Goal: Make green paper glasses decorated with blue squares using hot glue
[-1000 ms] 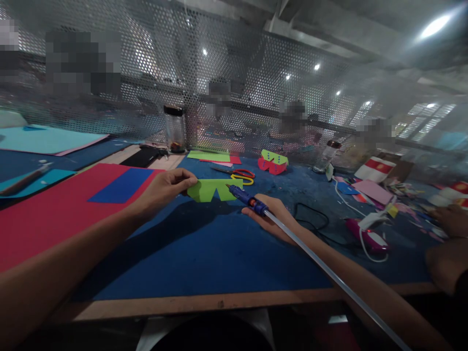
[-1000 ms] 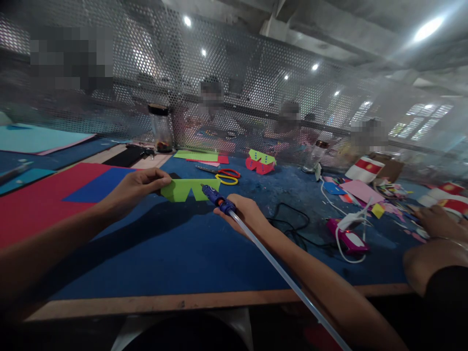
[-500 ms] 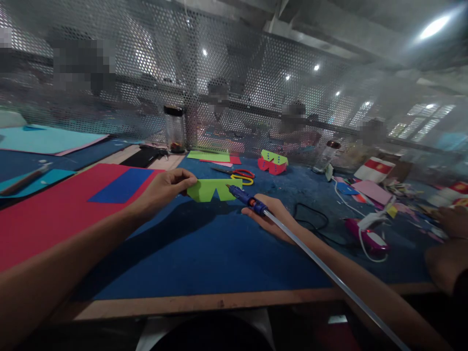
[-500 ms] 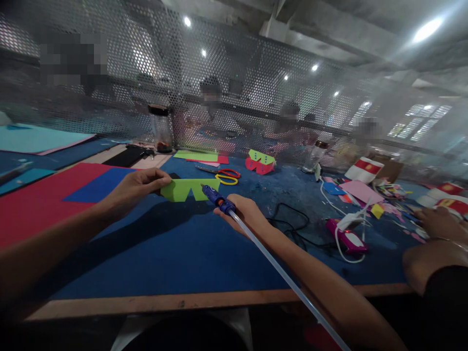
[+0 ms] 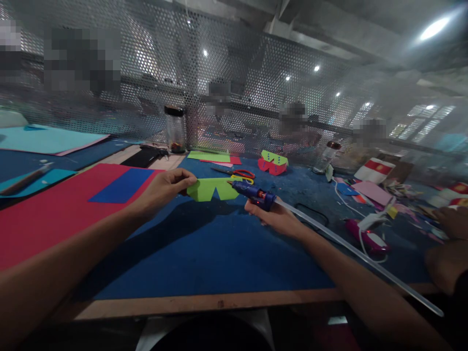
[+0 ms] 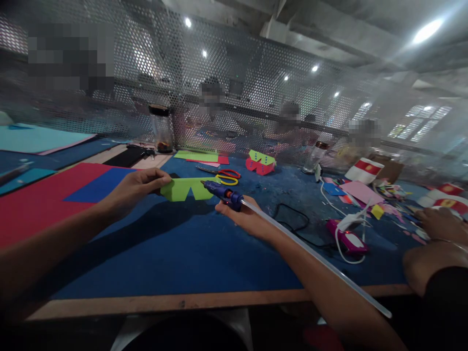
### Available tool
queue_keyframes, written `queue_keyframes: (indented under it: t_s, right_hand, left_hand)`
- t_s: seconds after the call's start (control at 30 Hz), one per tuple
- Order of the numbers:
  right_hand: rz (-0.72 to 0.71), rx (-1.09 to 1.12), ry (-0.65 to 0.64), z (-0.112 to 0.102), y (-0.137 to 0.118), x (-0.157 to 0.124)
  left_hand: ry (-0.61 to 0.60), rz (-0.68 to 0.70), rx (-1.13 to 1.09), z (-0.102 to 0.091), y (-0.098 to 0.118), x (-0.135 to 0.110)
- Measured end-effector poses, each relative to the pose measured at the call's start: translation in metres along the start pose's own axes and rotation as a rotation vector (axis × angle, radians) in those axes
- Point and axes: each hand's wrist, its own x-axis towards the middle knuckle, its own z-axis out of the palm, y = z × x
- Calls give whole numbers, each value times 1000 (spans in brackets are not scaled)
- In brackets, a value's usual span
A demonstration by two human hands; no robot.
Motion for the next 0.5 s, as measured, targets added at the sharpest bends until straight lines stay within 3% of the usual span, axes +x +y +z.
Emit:
queue_keyframes:
  t_s: [0.13, 0.5]
  right_hand:
    - [55, 102, -6, 2, -3, 3]
    - [21, 287, -67, 1, -8, 3]
  left_hand:
    - [0, -26, -25, 0, 3, -1]
    - [85, -125, -172, -8, 4, 1]
